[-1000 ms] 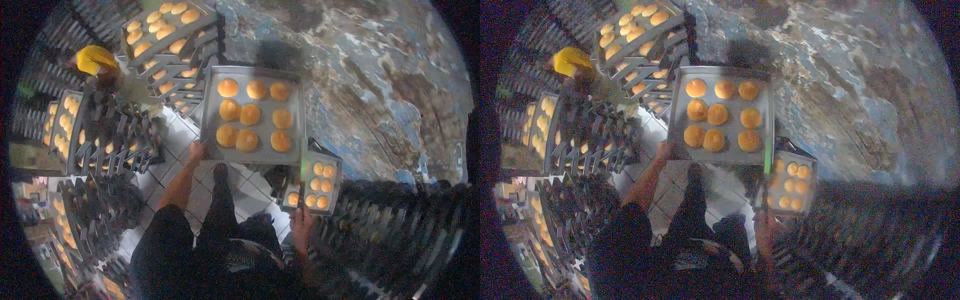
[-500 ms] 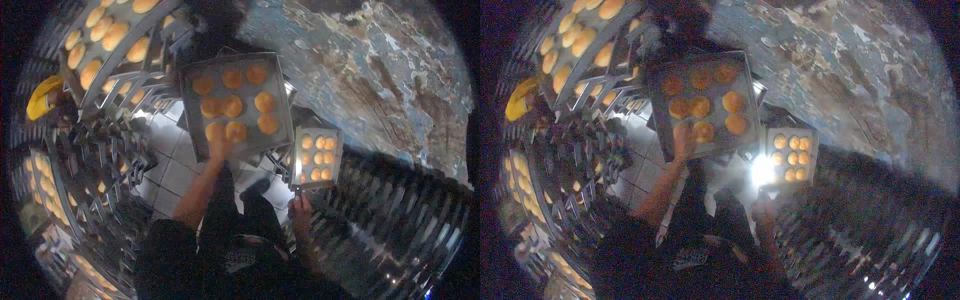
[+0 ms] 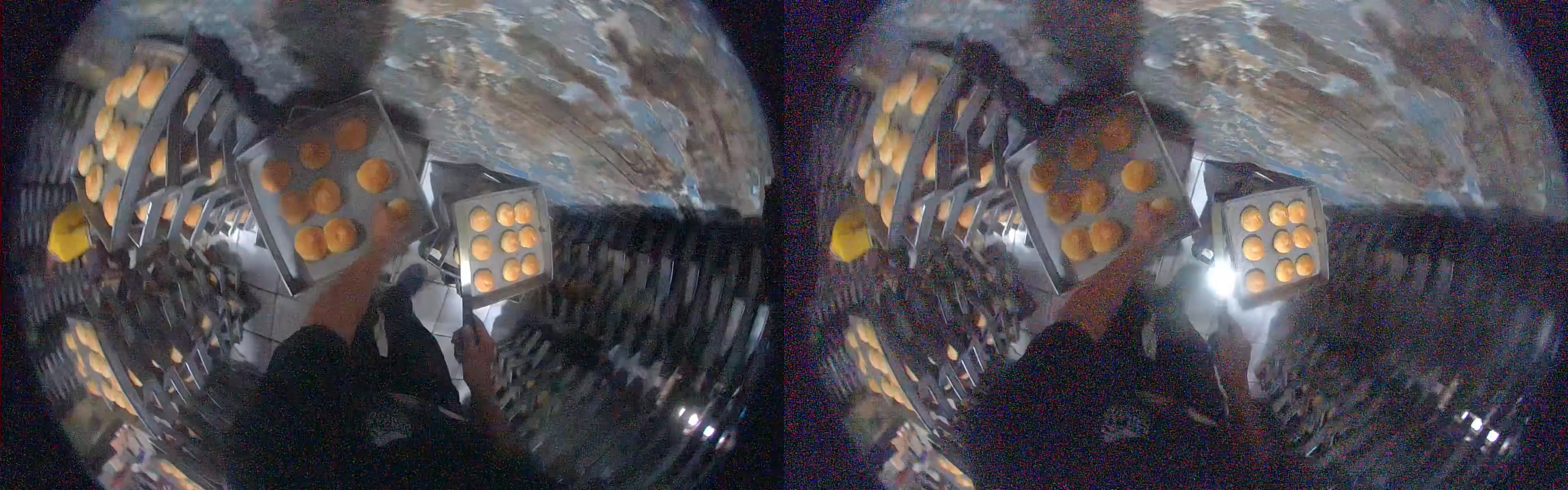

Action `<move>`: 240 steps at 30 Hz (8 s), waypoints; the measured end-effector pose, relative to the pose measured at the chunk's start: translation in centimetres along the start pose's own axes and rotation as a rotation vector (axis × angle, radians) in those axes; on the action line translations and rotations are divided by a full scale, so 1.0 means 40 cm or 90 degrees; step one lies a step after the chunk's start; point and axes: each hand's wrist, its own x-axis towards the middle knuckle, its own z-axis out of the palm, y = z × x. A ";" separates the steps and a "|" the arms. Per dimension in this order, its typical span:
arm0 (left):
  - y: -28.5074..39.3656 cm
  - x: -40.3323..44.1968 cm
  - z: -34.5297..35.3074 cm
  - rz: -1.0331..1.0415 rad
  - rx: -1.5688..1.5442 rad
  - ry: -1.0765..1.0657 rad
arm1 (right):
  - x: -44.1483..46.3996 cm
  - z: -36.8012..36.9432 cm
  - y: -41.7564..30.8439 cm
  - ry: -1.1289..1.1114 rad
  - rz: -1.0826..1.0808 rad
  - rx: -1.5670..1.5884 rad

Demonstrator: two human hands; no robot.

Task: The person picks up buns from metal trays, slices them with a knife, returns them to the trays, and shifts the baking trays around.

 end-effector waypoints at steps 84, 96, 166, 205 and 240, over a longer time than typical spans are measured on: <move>0.628 -0.218 -0.741 -0.055 -0.668 -0.512 | -0.290 0.509 -0.551 0.152 -0.255 0.070; 0.595 -0.217 -0.703 -0.047 -0.622 -0.497 | -0.271 0.500 -0.497 0.127 -0.248 0.067; 0.483 -0.067 -0.534 -0.199 -0.758 -0.436 | -0.221 0.549 -0.336 0.250 -0.051 0.260; 0.699 -0.280 -0.627 0.054 -0.574 -0.630 | -0.352 0.409 -0.534 0.213 -0.180 -0.007; 0.564 -0.166 -0.564 -0.039 -0.589 -0.602 | -0.239 0.371 -0.365 0.064 -0.046 -0.055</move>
